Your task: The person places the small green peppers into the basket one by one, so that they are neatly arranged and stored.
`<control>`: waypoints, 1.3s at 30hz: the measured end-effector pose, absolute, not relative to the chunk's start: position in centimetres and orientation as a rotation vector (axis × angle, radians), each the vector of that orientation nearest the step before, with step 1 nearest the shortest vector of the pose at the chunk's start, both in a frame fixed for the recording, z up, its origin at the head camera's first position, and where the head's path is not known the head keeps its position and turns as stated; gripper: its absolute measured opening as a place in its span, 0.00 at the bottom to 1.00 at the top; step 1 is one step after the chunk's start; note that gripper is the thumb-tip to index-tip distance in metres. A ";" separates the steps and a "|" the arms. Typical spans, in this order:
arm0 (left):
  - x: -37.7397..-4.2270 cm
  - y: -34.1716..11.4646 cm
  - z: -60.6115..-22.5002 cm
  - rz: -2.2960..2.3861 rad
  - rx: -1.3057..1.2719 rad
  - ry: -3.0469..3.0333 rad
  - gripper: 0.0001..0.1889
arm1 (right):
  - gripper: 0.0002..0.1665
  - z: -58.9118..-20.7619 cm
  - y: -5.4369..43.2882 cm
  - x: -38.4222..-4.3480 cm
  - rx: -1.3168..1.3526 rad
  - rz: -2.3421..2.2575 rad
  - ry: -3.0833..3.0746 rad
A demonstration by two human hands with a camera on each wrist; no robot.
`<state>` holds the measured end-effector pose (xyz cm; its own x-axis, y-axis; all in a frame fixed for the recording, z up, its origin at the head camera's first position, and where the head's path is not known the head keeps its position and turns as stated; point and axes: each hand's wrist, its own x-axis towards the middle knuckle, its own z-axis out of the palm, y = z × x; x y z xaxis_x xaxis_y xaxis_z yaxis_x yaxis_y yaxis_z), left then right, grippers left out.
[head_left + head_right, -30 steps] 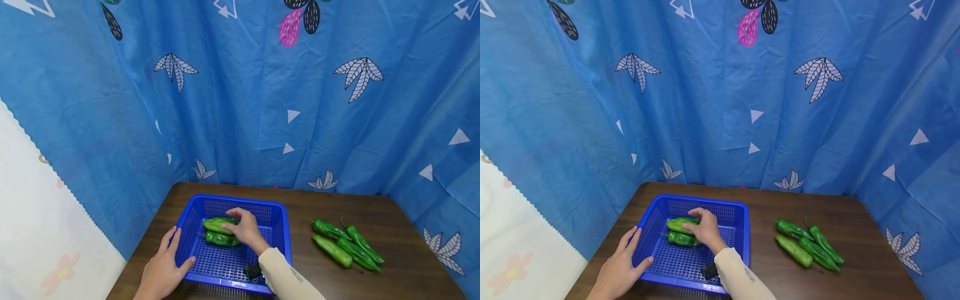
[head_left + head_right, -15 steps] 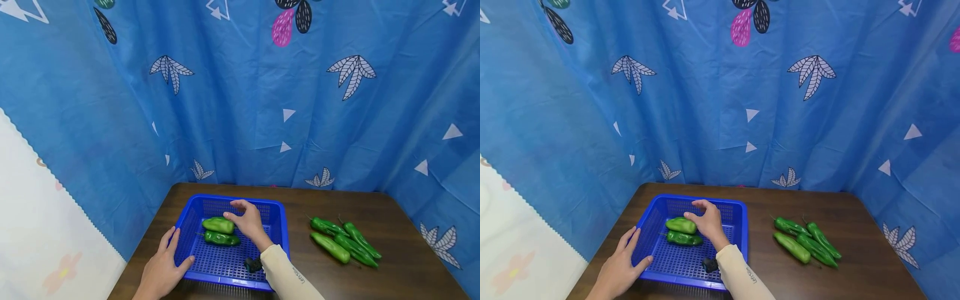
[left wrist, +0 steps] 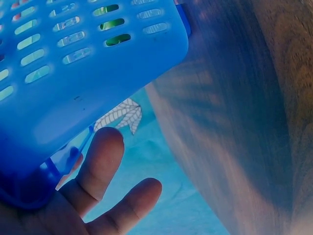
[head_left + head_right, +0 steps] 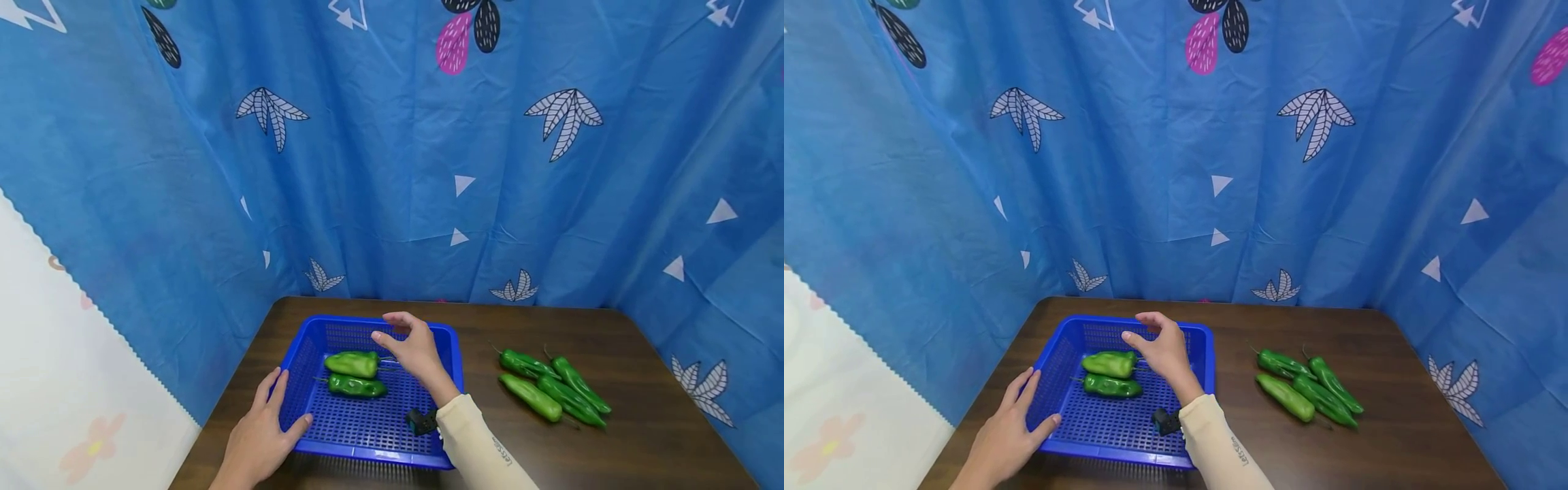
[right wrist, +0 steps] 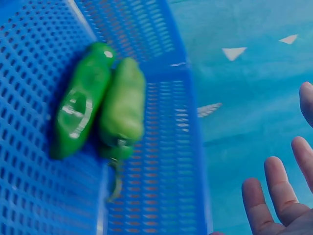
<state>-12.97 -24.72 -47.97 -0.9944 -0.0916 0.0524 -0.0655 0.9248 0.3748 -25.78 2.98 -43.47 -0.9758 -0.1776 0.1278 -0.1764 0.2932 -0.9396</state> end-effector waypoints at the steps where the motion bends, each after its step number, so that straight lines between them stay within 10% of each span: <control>1: -13.0 -24.7 -48.0 -0.582 0.124 -3.020 0.52 | 0.25 -43.1 3.2 -25.7 -0.346 -1.840 2.532; 39: -13.0 -24.9 -48.1 -0.630 0.126 -3.027 0.53 | 0.32 -40.2 16.7 -24.3 -0.096 -1.863 2.898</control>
